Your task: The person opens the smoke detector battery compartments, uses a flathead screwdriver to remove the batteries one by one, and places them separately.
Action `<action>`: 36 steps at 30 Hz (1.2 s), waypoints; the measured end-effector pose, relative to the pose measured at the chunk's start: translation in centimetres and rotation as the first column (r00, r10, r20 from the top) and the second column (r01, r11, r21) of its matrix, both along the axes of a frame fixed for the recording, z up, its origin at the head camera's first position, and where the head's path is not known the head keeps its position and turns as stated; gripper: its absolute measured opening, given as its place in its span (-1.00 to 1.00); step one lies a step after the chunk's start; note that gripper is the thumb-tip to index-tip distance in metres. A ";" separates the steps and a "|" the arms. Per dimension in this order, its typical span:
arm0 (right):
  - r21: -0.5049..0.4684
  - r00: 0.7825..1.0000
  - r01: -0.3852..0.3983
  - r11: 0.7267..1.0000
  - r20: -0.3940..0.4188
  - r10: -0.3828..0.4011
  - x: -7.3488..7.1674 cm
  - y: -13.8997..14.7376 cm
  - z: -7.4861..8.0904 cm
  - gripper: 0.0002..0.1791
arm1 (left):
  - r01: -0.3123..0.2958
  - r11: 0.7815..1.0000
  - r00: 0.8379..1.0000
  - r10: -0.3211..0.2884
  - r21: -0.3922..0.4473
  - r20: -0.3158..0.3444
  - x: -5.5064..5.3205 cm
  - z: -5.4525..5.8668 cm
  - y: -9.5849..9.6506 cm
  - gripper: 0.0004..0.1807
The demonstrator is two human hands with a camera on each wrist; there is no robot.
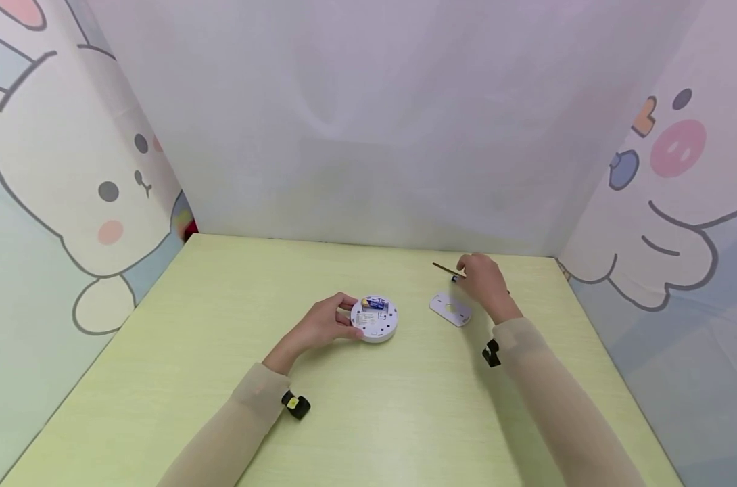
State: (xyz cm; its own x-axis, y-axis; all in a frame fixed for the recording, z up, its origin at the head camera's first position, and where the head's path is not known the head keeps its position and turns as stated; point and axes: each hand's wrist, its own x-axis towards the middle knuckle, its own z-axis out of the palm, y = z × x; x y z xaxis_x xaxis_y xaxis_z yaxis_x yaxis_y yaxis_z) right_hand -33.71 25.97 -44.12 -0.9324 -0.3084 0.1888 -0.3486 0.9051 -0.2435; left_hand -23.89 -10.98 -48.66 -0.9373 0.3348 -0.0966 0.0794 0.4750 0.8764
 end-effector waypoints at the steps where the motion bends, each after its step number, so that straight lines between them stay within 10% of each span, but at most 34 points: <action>1: -0.008 1.000 -0.005 1.000 0.000 0.005 0.2 -0.2 0.3 -0.77 | 0.000 1.000 1.000 0.000 0.000 0.000 0.0 0.0 0.0 -0.29; 17: -0.054 0.982 -0.182 0.982 -0.065 0.178 2.7 -5.5 3.7 -0.81 | 0.007 1.000 1.000 -0.007 0.010 0.006 -0.2 -0.3 -0.2 -0.27; 36: -0.095 0.957 -0.289 0.953 -0.012 0.289 5.1 -11.4 3.2 -0.73 | 0.010 0.999 1.000 -0.010 0.034 0.001 0.0 0.2 0.0 -0.27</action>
State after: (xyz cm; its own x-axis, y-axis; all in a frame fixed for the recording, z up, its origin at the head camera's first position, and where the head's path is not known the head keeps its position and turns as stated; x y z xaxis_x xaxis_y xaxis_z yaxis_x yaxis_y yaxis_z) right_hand -28.61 14.62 -40.93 -0.8064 -0.5455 0.2284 -0.5914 0.7384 -0.3241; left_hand -23.89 -11.00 -48.50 -0.9339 0.3470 -0.0862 0.0829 0.4446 0.8919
